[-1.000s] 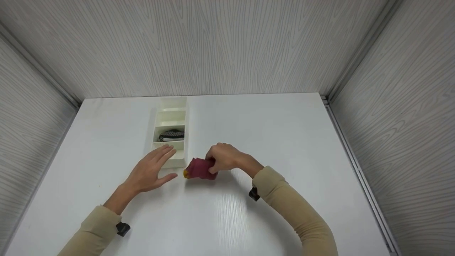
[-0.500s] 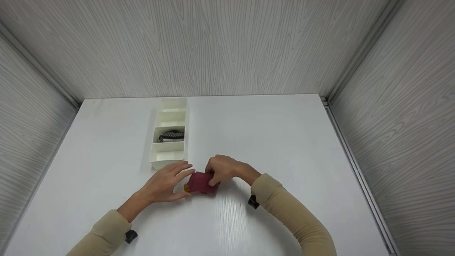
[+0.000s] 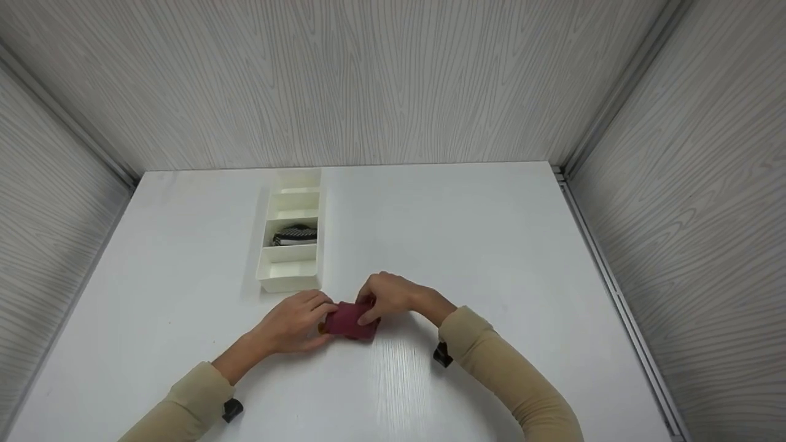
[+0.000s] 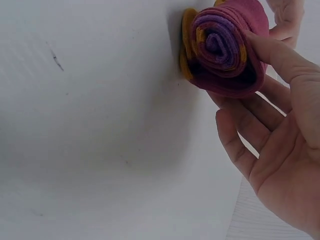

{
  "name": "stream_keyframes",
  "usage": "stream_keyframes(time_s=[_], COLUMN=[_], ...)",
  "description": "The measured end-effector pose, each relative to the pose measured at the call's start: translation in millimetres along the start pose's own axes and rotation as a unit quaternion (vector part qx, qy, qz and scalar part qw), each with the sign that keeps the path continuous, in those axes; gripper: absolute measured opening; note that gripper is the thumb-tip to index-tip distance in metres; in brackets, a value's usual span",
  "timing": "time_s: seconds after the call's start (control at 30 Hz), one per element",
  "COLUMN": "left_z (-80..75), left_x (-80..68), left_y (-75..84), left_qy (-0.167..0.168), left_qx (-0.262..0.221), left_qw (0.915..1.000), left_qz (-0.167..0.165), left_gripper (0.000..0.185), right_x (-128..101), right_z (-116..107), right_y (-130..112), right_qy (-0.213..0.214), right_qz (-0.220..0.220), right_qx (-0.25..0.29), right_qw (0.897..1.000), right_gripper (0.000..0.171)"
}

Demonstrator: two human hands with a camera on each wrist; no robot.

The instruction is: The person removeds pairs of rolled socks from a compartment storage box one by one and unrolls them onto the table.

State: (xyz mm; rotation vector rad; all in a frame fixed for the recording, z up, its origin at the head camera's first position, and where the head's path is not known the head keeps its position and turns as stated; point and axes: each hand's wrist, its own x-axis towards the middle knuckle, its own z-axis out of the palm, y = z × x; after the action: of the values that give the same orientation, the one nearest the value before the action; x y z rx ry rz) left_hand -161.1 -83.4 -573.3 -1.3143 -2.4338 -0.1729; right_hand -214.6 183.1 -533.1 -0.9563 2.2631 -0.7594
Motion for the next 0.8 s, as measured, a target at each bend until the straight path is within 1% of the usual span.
stream_keyframes(time_s=[0.1,0.23,0.33,0.4,0.43,0.47,0.57,0.63,0.67,0.73,0.77,0.8], left_z=[0.8,0.7,0.5,0.4,0.6,0.7,1.7,2.3,2.6,3.2,3.1,2.8], left_x=[0.8,3.3,5.3,6.6,7.2,8.0,10.4,11.8,12.3,13.2,13.4,13.5], left_y=[-0.3,-1.5,-3.1,-4.3,-4.9,-5.5,-6.8,-7.4,-7.6,-7.9,-8.1,-8.2], left_qy=[-0.006,-0.025,-0.041,-0.05,-0.054,-0.057,-0.065,-0.066,-0.066,-0.069,-0.068,-0.067], left_qx=[0.007,0.0,-0.005,-0.005,-0.003,-0.002,-0.001,0.004,0.006,0.012,0.015,0.017], left_qw=[1.0,0.9997,0.999,0.9986,0.9984,0.9982,0.9977,0.9976,0.9976,0.9974,0.9974,0.9975], left_qz=[0.001,-0.008,-0.014,-0.016,-0.017,-0.017,-0.019,-0.019,-0.019,-0.019,-0.018,-0.017], left_gripper=[0.04,0.04,0.041,0.041,0.042,0.042,0.041,0.041,0.04,0.04,0.04,0.04], right_x=[-6,-14,-19,-22,-23,-24,-28,-31,-32,-33,-34,-34], right_z=[3,8,13,17,19,21,26,30,32,36,38,39], right_y=[1,1,0,-1,-1,-1,-2,-3,-3,-4,-4,-4], right_qy=[0.02,0.061,0.102,0.135,0.153,0.172,0.222,0.242,0.247,0.248,0.247,0.244], right_qz=[-0.009,-0.008,-0.017,-0.038,-0.055,-0.074,-0.138,-0.17,-0.18,-0.189,-0.19,-0.188], right_qx=[0.006,-0.017,-0.061,-0.106,-0.132,-0.16,-0.237,-0.285,-0.304,-0.338,-0.352,-0.363], right_qw=[1.0,0.998,0.993,0.984,0.978,0.969,0.936,0.912,0.902,0.888,0.883,0.879], right_gripper=[0.029,0.032,0.032,0.031,0.03,0.03,0.029,0.031,0.033,0.038,0.041,0.043])
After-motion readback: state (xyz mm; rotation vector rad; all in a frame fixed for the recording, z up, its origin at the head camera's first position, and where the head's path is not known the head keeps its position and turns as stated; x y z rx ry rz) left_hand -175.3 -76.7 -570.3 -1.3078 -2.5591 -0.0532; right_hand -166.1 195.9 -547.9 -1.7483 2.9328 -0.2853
